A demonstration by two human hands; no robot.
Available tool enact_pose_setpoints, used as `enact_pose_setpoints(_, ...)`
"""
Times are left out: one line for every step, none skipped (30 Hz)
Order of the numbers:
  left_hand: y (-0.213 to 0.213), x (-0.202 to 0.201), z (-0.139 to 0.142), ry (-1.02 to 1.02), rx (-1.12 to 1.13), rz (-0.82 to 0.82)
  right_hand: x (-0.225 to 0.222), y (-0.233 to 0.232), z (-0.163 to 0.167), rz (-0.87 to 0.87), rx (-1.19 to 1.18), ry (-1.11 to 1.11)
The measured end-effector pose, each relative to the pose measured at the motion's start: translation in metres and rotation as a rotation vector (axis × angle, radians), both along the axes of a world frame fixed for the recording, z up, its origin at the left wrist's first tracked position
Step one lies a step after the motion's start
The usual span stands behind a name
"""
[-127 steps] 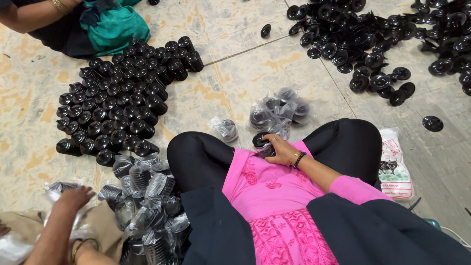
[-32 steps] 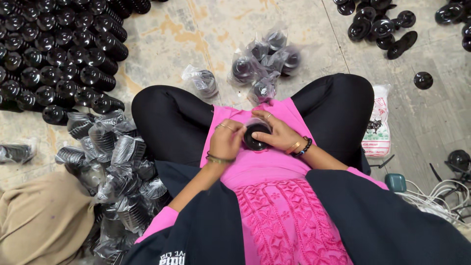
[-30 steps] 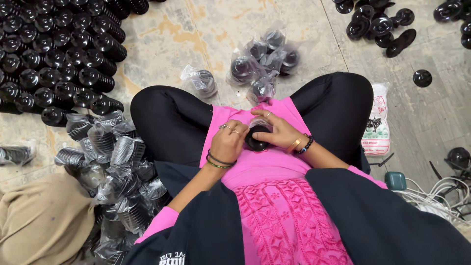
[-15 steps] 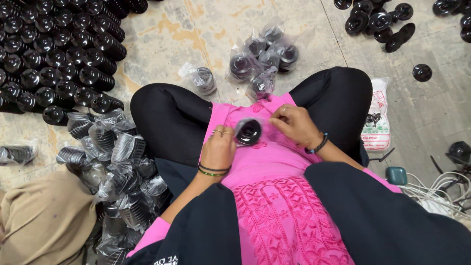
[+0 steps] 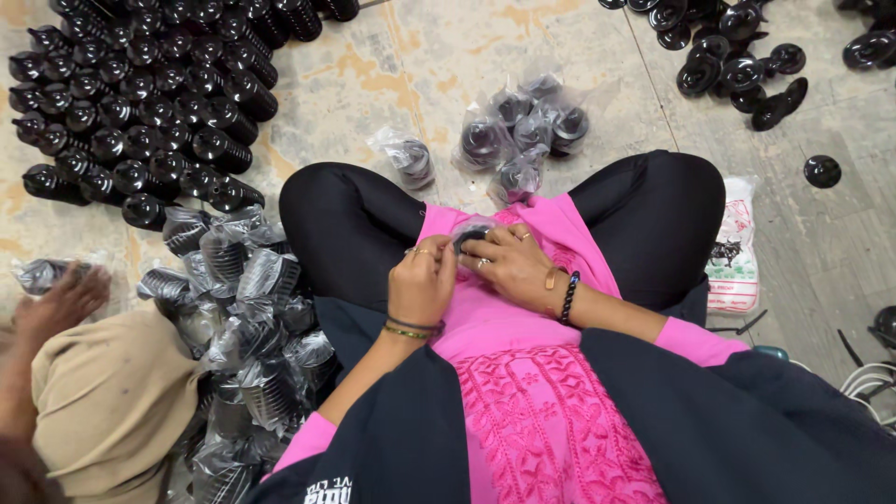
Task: The person sits on the floor surrounded by piles of black plastic parts and small plastic bags. They pick up a part, place it into a plastic bag, and set the bagged part aside, repeating this bagging cycle one part at a time.
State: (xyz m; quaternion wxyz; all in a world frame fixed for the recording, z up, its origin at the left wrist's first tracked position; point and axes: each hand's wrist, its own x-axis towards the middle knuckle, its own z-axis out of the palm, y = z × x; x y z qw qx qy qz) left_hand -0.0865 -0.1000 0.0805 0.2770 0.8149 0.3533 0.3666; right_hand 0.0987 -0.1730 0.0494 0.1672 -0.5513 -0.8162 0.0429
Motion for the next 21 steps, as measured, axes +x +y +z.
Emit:
enact_pose_setpoints(0.001, -0.003, 0.003, -0.049, -0.033, 0.011, 0.003, -0.001, -0.004, 0.01, -0.003, 0.023)
enact_pose_setpoints(0.003, -0.005, 0.004, -0.084, -0.118, 0.016, 0.005, -0.003, -0.007, 0.021, -0.009, 0.046)
enact_pose_setpoints(0.007, -0.005, 0.002, -0.122, -0.203, 0.023, 0.007, -0.004, -0.01, 0.033, -0.015, 0.066)
enact_pose_setpoints(0.013, -0.004, -0.002, -0.162, -0.288, 0.034, 0.009, -0.005, -0.013, 0.027, -0.012, 0.079)
enact_pose_setpoints(0.022, 0.001, -0.009, -0.121, -0.265, -0.048, 0.009, -0.005, -0.015, 0.024, -0.008, 0.093)
enact_pose_setpoints(0.032, 0.01, -0.018, -0.079, -0.238, -0.125, 0.01, -0.004, -0.017, 0.027, -0.001, 0.107)
enact_pose_setpoints(0.041, 0.016, -0.027, -0.034, -0.208, -0.2, 0.009, -0.004, -0.017, 0.034, 0.005, 0.104)
enact_pose_setpoints(0.047, 0.023, -0.037, 0.039, -0.217, -0.213, 0.009, -0.004, -0.017, 0.041, 0.015, 0.1)
enact_pose_setpoints(0.053, 0.033, -0.045, 0.111, -0.224, -0.228, 0.01, -0.004, -0.015, 0.045, 0.027, 0.094)
enact_pose_setpoints(0.06, 0.038, -0.051, 0.183, -0.233, -0.244, 0.011, -0.006, -0.012, 0.063, 0.009, 0.128)
enact_pose_setpoints(0.066, 0.041, -0.055, 0.237, -0.197, -0.261, 0.012, -0.01, -0.008, 0.079, -0.004, 0.16)
enact_pose_setpoints(0.07, 0.041, -0.056, 0.289, -0.153, -0.281, 0.015, -0.012, -0.003, 0.09, -0.01, 0.187)
enact_pose_setpoints(0.072, 0.041, -0.055, 0.339, -0.112, -0.304, 0.019, -0.015, 0.003, 0.08, 0.008, 0.216)
enact_pose_setpoints(0.071, 0.038, -0.051, 0.278, -0.082, -0.28, 0.023, -0.021, 0.01, 0.069, 0.016, 0.247)
enact_pose_setpoints(0.067, 0.031, -0.046, 0.22, -0.062, -0.258, 0.027, -0.028, 0.017, 0.057, 0.015, 0.282)
enact_pose_setpoints(0.06, 0.024, -0.039, 0.164, -0.048, -0.236, 0.033, -0.032, 0.024, 0.022, 0.029, 0.251)
enact_pose_setpoints(0.051, 0.021, -0.032, 0.192, -0.028, -0.226, 0.038, -0.037, 0.03, -0.013, 0.038, 0.223)
enact_pose_setpoints(0.043, 0.017, -0.025, 0.222, -0.007, -0.216, 0.042, -0.039, 0.035, -0.046, 0.048, 0.199)
enact_pose_setpoints(0.036, 0.014, -0.019, 0.253, 0.016, -0.203, 0.046, -0.041, 0.04, -0.116, 0.004, 0.195)
enact_pose_setpoints(0.028, 0.012, -0.013, 0.278, 0.054, -0.198, 0.05, -0.041, 0.043, -0.184, -0.038, 0.19)
enact_pose_setpoints(0.02, 0.013, -0.008, 0.3, 0.094, -0.193, 0.053, -0.039, 0.045, -0.252, -0.078, 0.182)
